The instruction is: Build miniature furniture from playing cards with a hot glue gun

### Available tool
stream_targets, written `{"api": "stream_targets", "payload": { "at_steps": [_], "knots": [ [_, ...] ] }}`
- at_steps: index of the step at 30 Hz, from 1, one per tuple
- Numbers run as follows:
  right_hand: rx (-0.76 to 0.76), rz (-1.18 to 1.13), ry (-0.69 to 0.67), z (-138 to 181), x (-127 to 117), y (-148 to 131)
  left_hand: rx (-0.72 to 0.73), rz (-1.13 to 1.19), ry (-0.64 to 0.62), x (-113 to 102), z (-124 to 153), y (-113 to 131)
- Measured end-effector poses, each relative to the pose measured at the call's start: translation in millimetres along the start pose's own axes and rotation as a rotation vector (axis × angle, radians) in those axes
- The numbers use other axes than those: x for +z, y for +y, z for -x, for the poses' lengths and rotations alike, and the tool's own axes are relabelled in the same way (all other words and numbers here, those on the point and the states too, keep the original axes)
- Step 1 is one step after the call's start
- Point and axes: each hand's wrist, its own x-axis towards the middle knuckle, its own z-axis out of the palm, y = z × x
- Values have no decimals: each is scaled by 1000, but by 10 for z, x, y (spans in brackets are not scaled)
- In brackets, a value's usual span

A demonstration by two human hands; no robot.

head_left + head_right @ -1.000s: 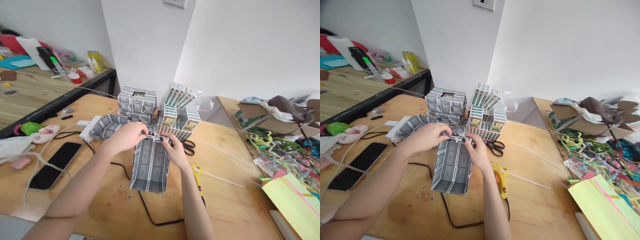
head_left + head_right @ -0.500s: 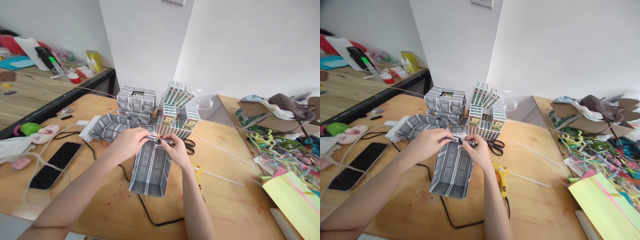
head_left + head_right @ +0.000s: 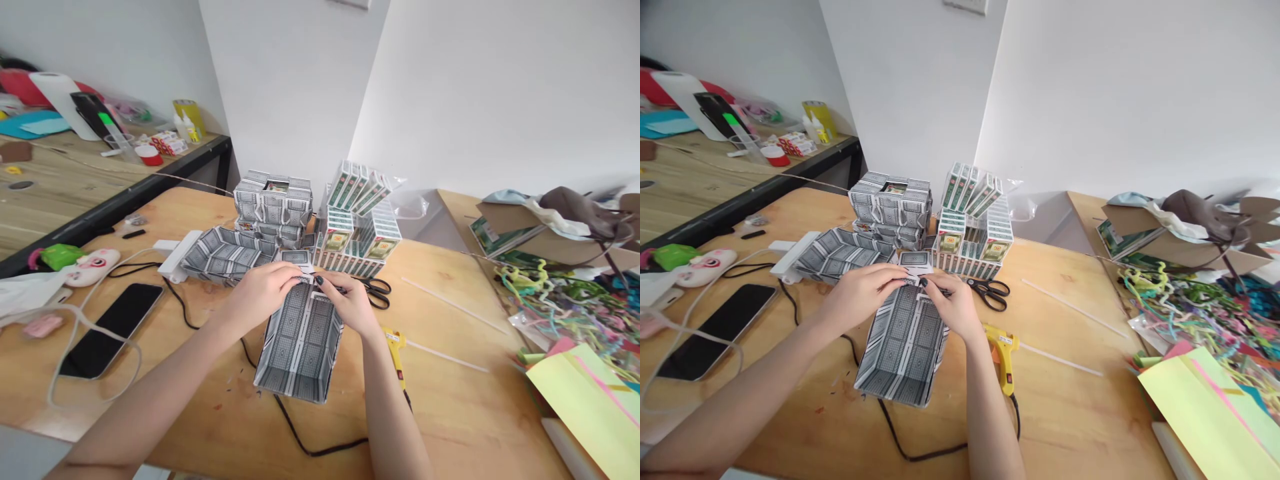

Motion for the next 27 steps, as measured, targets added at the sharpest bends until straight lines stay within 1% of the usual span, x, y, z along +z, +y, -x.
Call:
{"api": "stream_targets", "payload": {
  "at_steps": [6,14,18,20,23,24,27],
  "knots": [
    [-12,16,3,2,-5,-8,15,-59,-9,30,19,-2],
    [-20,23,2,8,1,-3,106,-149,-31,46,10,-23],
    [-6,39,5,8,21,49,112,-173,-91,71,-10,-49],
    [11,62,15,2,58,95,93,-175,-111,128,-15,-100],
    [0,149,24,-24,148,181,66,-139,-158,289,-15,-235],
    [-6,190,19,-37,182,210,62,-116,-191,354,-12,-288],
    [-2,332,-24,-86,269,278,29,-56,-215,537,3,-427]
  ]
}}
